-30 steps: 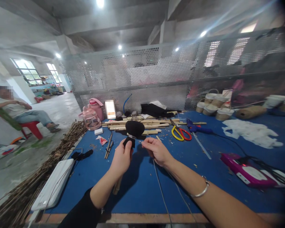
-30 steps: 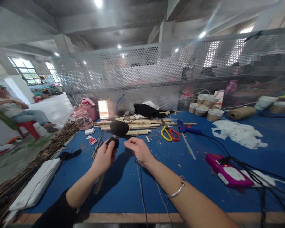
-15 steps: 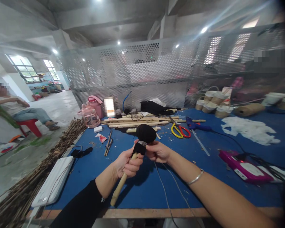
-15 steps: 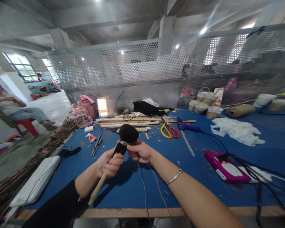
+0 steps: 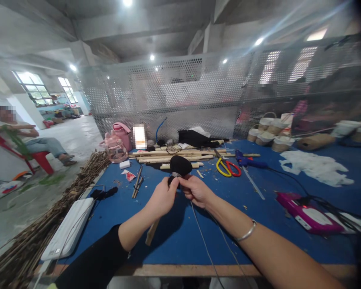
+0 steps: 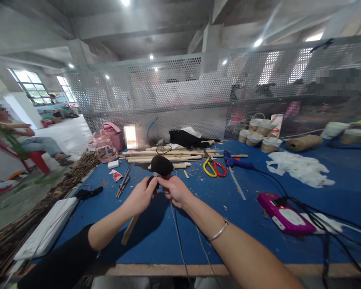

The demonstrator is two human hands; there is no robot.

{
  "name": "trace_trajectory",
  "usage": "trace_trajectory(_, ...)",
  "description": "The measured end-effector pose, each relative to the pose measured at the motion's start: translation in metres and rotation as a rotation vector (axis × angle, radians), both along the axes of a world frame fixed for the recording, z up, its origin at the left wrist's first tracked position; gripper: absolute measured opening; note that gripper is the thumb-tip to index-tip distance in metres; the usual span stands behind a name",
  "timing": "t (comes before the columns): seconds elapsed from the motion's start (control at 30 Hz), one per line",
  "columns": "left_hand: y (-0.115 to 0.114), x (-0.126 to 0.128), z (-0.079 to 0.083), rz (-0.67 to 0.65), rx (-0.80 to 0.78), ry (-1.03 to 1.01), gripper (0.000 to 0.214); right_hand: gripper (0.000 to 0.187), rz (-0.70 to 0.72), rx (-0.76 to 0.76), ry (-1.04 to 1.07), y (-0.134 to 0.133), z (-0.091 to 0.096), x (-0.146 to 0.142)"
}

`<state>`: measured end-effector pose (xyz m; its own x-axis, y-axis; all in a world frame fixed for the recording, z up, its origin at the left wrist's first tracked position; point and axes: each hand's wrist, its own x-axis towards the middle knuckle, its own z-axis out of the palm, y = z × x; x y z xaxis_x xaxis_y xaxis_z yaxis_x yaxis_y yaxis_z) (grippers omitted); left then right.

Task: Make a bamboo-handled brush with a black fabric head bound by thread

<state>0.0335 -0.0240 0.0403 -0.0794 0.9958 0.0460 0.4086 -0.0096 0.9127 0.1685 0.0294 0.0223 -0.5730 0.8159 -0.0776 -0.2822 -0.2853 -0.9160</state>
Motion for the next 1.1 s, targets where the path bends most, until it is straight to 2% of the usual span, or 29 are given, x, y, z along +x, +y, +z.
trace_trajectory(0.1,0.004,0.003,-0.009,0.033,0.088,-0.088,0.034,0.043,-0.027,-0.012,-0.019,0.001,-0.001,0.000)
trace_trajectory(0.2,0.008,0.000,-0.018,0.020,0.047,-0.211,0.032,0.041,-0.041,0.009,-0.057,0.005,-0.006,0.001)
trace_trajectory(0.3,0.009,-0.005,-0.021,0.010,0.026,-0.260,0.033,0.038,-0.107,0.101,-0.085,0.008,-0.008,0.002)
trace_trajectory(0.37,0.009,-0.008,-0.020,0.018,0.018,-0.301,0.034,0.036,-0.161,0.143,-0.101,0.010,-0.007,0.004)
trace_trajectory(0.47,0.007,-0.010,-0.017,-0.013,-0.023,-0.394,0.035,0.036,-0.195,0.123,-0.100,0.010,-0.002,0.006)
trace_trajectory(0.7,-0.002,-0.012,-0.001,-0.140,-0.142,-0.681,0.037,0.039,-0.108,0.039,-0.007,0.005,0.007,0.003)
trace_trajectory(0.8,-0.006,-0.013,0.000,-0.274,-0.288,-0.854,0.037,0.044,-0.068,-0.003,0.063,0.003,0.006,0.004)
trace_trajectory(0.87,-0.003,-0.015,-0.005,-0.400,-0.482,-0.978,0.035,0.045,0.014,-0.050,0.066,0.003,0.002,0.005)
trace_trajectory(0.93,0.003,-0.017,-0.013,-0.472,-0.660,-1.029,0.033,0.045,0.074,-0.086,0.032,0.004,-0.005,0.005)
trace_trajectory(1.0,0.013,-0.020,-0.021,-0.399,-0.694,-0.936,0.029,0.047,0.040,-0.108,-0.018,0.007,-0.013,0.003)
trace_trajectory(1.1,0.024,-0.023,-0.026,-0.128,-0.476,-0.714,0.025,0.050,-0.075,-0.118,-0.078,0.012,-0.020,-0.001)
